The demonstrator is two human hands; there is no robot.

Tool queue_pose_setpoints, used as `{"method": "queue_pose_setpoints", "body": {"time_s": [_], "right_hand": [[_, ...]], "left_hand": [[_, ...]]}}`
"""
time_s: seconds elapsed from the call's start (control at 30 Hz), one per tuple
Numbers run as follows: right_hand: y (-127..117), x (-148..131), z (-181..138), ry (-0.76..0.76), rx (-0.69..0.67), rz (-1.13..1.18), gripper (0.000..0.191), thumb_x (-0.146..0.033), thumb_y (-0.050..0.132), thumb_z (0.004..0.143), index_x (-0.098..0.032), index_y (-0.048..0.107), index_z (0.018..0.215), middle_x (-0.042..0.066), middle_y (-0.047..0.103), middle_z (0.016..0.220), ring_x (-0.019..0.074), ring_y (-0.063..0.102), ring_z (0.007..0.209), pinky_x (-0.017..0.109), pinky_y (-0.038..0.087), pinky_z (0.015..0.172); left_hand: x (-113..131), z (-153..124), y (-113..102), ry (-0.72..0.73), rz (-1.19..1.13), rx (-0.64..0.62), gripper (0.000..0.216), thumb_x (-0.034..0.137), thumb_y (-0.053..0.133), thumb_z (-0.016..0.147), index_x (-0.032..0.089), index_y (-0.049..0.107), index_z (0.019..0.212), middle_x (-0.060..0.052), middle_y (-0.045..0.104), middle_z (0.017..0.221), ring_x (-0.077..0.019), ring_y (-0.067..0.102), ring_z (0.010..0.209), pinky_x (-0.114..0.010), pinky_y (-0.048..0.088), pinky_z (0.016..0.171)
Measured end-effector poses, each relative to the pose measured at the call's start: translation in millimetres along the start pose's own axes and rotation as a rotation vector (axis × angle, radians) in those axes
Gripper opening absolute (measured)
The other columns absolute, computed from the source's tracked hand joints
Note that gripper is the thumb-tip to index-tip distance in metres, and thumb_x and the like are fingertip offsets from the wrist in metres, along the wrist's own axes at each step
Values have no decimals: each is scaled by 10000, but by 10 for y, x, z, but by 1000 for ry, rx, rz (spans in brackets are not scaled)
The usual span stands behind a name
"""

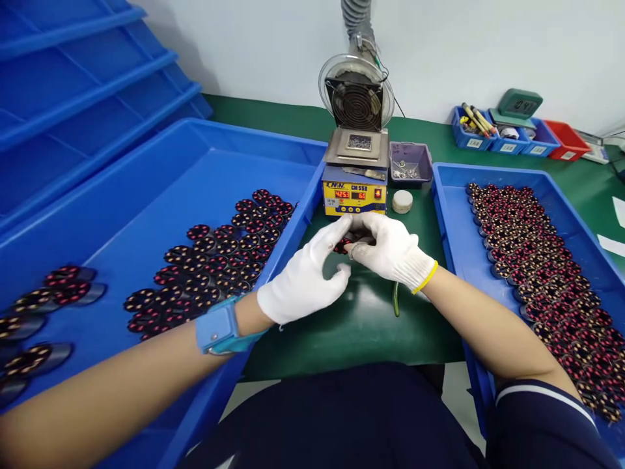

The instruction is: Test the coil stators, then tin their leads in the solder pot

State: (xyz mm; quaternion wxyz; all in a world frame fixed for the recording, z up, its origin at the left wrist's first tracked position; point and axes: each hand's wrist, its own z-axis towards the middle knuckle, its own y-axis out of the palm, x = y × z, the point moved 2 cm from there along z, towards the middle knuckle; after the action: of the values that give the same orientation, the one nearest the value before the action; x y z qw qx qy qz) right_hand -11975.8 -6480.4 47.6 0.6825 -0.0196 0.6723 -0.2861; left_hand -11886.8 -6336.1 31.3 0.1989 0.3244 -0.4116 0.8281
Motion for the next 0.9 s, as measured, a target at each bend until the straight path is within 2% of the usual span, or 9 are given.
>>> {"method": "queue_pose_setpoints", "body": {"time_s": [0.13, 0.23, 0.37, 0.43, 0.5, 0.6, 0.67, 0.77, 0.9], "right_hand": [[-21, -35, -67, -30, 99, -65, 357, -214, 674, 765, -170, 671, 1119, 68, 720, 1075, 194, 703, 939, 354, 594, 873], [-38, -10, -66, -35, 146, -52, 370, -221, 702, 755, -175, 665, 1120, 66, 722, 1069, 188, 709, 918, 346, 599, 863], [-64, 42, 19, 59, 213, 83, 336, -209, 713, 730, -176, 658, 1059, 60, 731, 1004, 194, 713, 912, 356, 602, 856], [-81, 51, 62, 142, 252, 197, 309, -212, 718, 705, -166, 658, 1005, 53, 730, 939, 187, 712, 850, 348, 610, 807], [-89, 39, 86, 198, 266, 298, 302, -222, 729, 682, -155, 659, 969, 40, 722, 868, 175, 705, 794, 340, 612, 776], [-71, -5, 81, 231, 235, 379, 328, -236, 756, 650, -150, 660, 952, 34, 718, 861, 156, 691, 743, 331, 613, 751], [-42, -36, 64, 237, 210, 399, 339, -232, 764, 643, -150, 659, 955, 42, 722, 907, 148, 688, 743, 327, 615, 751], [-5, -63, 56, 226, 203, 407, 321, -199, 764, 641, -150, 656, 939, 48, 724, 936, 160, 696, 823, 328, 612, 802], [-10, -36, 87, 258, 221, 407, 317, -199, 779, 652, -148, 658, 940, 39, 719, 915, 142, 683, 762, 325, 611, 776]], "left_hand": [[-65, 28, 33, -136, 12, 96, 549, 274, 602, 817, 156, 585, 1353, -97, 649, 1343, -249, 647, 1184, -389, 506, 1074], [-52, 56, 3, -318, -51, 109, 299, 357, 623, 823, 168, 741, 1021, -64, 773, 985, -221, 728, 874, -335, 601, 841], [76, 54, -60, -474, -274, -73, 168, 280, 617, 795, 179, 710, 697, -4, 647, 553, -137, 598, 492, -244, 495, 491], [93, 57, -105, -523, -448, -56, 122, 266, 657, 745, 167, 684, 678, 8, 594, 496, -116, 535, 427, -225, 430, 427], [52, 77, -147, -556, -569, 61, 146, 293, 698, 709, 152, 659, 710, 9, 583, 500, -109, 515, 415, -219, 406, 412], [-23, 127, -143, -588, -681, 138, 284, 335, 724, 698, 145, 639, 891, -17, 662, 656, -133, 597, 505, -221, 436, 436], [-26, 151, -94, -625, -667, 63, 318, 384, 734, 721, 155, 613, 904, -25, 673, 704, -148, 632, 554, -221, 447, 438], [30, 153, -24, -647, -541, -29, 323, 457, 703, 791, 169, 567, 737, -2, 612, 589, -121, 584, 476, -207, 425, 414], [73, 139, -53, -579, -504, 181, 326, 453, 628, 862, 166, 591, 713, 15, 584, 533, -89, 530, 409, -198, 416, 406]]}}
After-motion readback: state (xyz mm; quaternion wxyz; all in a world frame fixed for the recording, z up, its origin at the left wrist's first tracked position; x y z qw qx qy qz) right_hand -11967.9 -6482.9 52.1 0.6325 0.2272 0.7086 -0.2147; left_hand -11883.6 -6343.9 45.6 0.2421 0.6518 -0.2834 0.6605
